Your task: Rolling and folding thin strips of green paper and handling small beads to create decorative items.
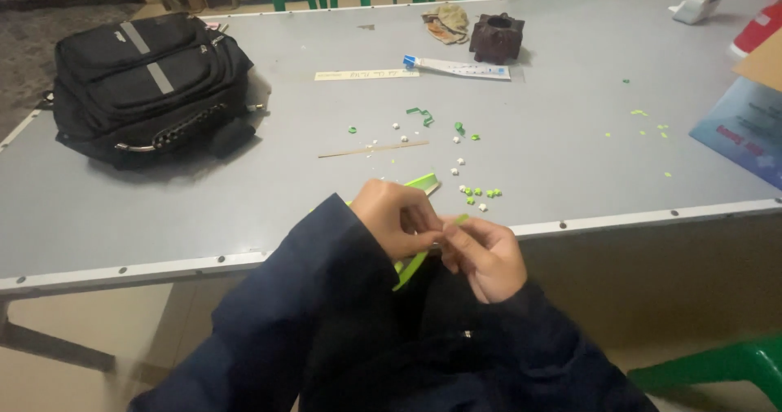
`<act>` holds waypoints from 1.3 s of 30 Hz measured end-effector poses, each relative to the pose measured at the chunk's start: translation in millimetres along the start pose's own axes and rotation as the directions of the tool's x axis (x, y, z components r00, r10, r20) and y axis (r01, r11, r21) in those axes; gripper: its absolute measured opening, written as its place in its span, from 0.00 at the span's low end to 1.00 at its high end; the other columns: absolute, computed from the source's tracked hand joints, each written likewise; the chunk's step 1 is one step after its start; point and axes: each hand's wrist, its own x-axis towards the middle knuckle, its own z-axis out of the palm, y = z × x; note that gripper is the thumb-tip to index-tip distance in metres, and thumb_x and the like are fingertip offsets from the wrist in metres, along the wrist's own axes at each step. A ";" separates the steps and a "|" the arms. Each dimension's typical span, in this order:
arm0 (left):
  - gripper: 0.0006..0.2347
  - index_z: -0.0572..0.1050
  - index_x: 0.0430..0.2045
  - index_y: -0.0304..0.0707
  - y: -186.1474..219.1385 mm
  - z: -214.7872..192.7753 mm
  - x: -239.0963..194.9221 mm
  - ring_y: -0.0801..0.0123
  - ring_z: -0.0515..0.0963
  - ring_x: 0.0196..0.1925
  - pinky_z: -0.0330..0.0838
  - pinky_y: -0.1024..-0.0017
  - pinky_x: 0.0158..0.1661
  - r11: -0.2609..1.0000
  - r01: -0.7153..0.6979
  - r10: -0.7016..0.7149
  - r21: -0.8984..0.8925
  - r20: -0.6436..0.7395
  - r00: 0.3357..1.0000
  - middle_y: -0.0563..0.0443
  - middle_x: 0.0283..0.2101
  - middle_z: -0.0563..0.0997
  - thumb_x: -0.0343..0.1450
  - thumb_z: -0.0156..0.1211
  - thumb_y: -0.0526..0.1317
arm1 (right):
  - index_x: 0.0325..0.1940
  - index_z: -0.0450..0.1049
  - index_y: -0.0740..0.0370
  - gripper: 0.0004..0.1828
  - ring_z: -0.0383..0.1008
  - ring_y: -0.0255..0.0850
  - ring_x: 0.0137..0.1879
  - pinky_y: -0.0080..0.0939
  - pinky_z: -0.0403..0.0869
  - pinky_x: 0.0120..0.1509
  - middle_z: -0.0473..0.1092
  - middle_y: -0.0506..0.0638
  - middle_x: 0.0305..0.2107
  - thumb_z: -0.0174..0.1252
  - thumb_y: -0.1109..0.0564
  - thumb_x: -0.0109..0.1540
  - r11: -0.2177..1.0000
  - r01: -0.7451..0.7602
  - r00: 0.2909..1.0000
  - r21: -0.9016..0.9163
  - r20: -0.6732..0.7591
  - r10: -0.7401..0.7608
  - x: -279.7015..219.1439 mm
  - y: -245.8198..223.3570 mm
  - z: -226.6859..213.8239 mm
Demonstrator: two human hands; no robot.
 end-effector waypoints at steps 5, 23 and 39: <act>0.06 0.82 0.31 0.49 30.6 1.8 -33.1 0.69 0.84 0.25 0.80 0.75 0.31 0.972 -0.113 0.106 -0.207 -0.042 0.993 0.56 0.26 0.85 0.63 0.70 0.39 | 0.29 0.77 0.71 0.08 0.68 0.40 0.22 0.34 0.68 0.23 0.73 0.59 0.19 0.65 0.63 0.61 0.990 -0.003 0.999 0.144 -0.040 0.008 -16.6 -2.5 -10.3; 0.08 0.77 0.48 0.42 43.0 -0.2 -76.9 0.59 0.82 0.40 0.75 0.69 0.38 0.692 -0.662 0.709 0.287 -0.100 0.698 0.44 0.46 0.80 0.76 0.58 0.34 | 0.29 0.72 0.62 0.11 0.59 0.35 0.27 0.38 0.64 0.35 0.62 0.45 0.22 0.57 0.54 0.64 0.734 -0.566 0.824 0.376 0.242 0.512 -43.9 -44.0 3.2; 0.07 0.81 0.33 0.28 25.9 72.4 -104.5 0.60 0.78 0.23 0.77 0.68 0.33 0.566 -0.307 -0.149 -0.765 -0.461 0.875 0.39 0.20 0.78 0.71 0.62 0.36 | 0.38 0.82 0.63 0.04 0.67 0.52 0.28 0.41 0.64 0.31 0.65 0.57 0.26 0.65 0.65 0.58 0.956 0.033 0.920 0.292 0.366 -0.144 -65.9 -17.7 24.5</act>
